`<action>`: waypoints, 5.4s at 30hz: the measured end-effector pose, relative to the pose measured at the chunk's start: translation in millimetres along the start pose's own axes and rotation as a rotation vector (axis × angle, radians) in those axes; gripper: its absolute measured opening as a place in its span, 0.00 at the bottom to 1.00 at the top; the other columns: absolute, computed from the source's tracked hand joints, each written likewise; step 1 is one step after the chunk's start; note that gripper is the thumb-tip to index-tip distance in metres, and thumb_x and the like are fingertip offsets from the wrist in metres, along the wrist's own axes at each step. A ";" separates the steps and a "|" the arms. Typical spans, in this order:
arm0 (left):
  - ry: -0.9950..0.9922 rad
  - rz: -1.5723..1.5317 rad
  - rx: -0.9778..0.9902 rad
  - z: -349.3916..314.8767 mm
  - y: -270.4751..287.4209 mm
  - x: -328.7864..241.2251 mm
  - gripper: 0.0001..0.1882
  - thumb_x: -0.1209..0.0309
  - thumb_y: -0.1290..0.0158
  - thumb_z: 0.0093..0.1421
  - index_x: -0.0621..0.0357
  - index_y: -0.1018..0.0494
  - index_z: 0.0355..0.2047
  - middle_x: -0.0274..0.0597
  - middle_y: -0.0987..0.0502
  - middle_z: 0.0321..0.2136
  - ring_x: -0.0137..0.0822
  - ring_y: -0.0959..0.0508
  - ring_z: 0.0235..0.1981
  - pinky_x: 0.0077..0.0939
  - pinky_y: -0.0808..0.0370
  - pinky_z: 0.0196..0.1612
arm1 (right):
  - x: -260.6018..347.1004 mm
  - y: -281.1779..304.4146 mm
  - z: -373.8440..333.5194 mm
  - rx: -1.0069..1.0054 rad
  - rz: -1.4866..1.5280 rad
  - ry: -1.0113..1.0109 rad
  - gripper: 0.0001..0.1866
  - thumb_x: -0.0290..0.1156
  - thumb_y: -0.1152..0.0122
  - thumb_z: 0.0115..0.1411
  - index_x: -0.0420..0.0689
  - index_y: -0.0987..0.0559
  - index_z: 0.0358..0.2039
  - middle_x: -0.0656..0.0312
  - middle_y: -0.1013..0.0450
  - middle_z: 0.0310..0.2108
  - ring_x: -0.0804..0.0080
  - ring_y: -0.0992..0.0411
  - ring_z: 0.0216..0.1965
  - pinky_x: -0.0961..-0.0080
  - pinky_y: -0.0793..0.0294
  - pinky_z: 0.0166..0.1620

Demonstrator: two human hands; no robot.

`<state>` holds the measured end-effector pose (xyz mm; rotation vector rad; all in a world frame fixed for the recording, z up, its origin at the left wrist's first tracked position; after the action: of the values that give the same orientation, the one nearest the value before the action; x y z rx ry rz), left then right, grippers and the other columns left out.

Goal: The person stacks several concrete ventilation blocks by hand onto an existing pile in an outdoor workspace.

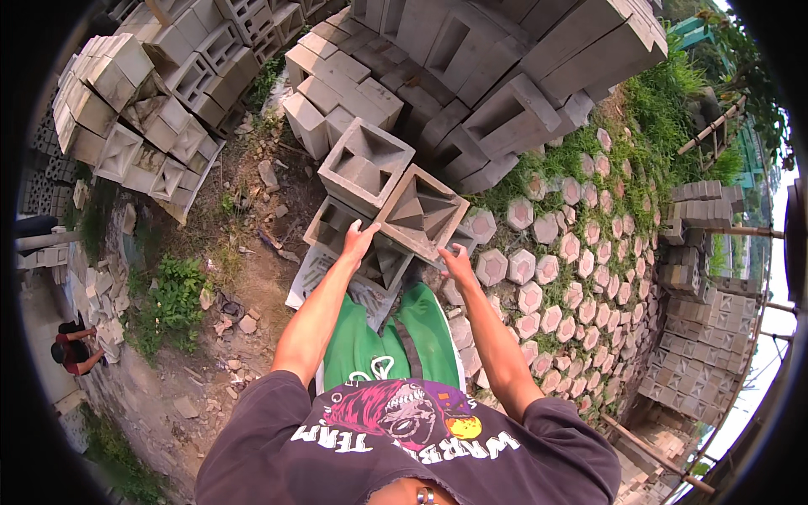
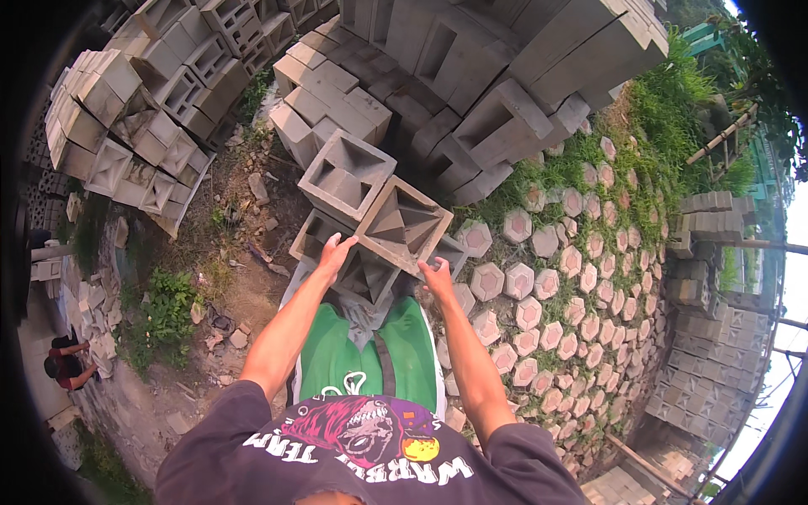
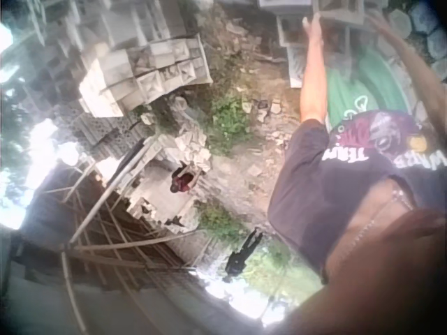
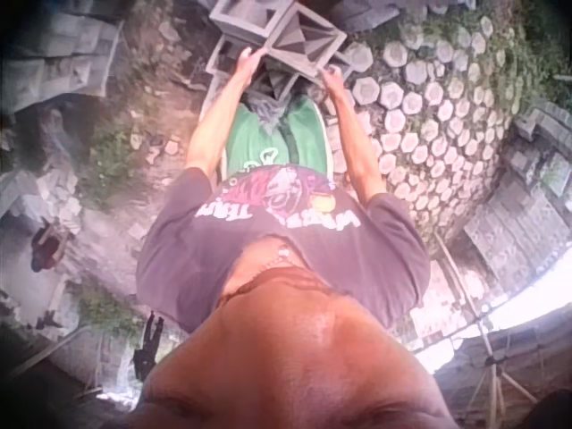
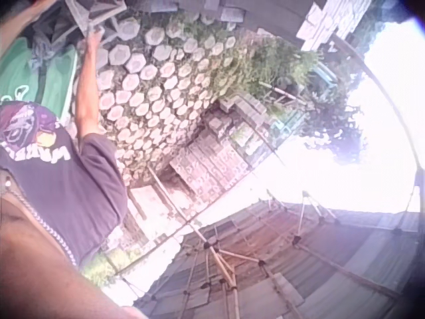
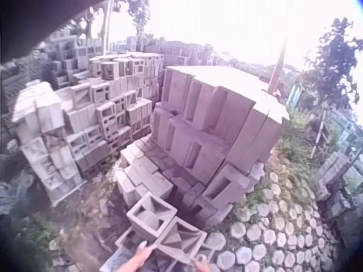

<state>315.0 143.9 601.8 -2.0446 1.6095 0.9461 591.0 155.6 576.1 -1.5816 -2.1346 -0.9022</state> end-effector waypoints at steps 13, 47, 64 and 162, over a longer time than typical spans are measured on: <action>-0.191 0.471 -0.421 27.1 -65.4 25.8 0.23 0.62 0.43 0.47 0.63 0.36 0.39 0.53 0.29 0.39 0.51 0.28 0.44 0.40 0.32 0.47 | -9.8 -27.1 94.9 0.053 0.350 0.213 0.38 0.20 0.41 0.41 0.42 0.42 0.56 0.52 0.32 0.47 0.59 0.32 0.48 0.68 0.34 0.52; -0.022 -0.340 -0.177 -32.2 -84.9 149.5 0.34 0.40 0.62 0.60 0.59 0.25 0.43 0.42 0.23 0.35 0.33 0.26 0.37 0.30 0.31 0.41 | -35.7 20.3 97.9 0.656 0.657 -0.111 0.31 0.56 0.65 0.63 0.44 0.34 0.56 0.55 0.34 0.53 0.55 0.34 0.51 0.57 0.34 0.55; -0.334 -1.750 -0.779 -375.1 -16.9 428.2 0.29 0.45 0.63 0.63 0.55 0.28 0.47 0.39 0.24 0.42 0.35 0.24 0.39 0.31 0.29 0.47 | -174.6 -199.1 -232.8 1.445 -0.461 -0.305 0.35 0.61 0.66 0.62 0.44 0.33 0.55 0.54 0.32 0.52 0.54 0.32 0.51 0.59 0.34 0.56; -1.353 -1.952 -2.631 -1140.9 -55.7 1092.0 0.29 0.49 0.67 0.65 0.60 0.35 0.53 0.46 0.28 0.48 0.41 0.25 0.45 0.37 0.27 0.50 | -1132.4 -302.2 -1117.1 2.282 -2.116 -0.721 0.30 0.54 0.60 0.64 0.42 0.35 0.56 0.55 0.32 0.50 0.63 0.32 0.50 0.67 0.32 0.53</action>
<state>815.6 -1354.6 637.2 0.4898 2.3283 -1.4764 563.1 -1462.2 635.6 -1.7721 1.9398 -1.7708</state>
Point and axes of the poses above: each hand's wrist, its own z-axis towards the middle knuckle, its own y-axis out of the back of the hand, x = y × z, the point moved 2 cm from there along z, towards the middle knuckle
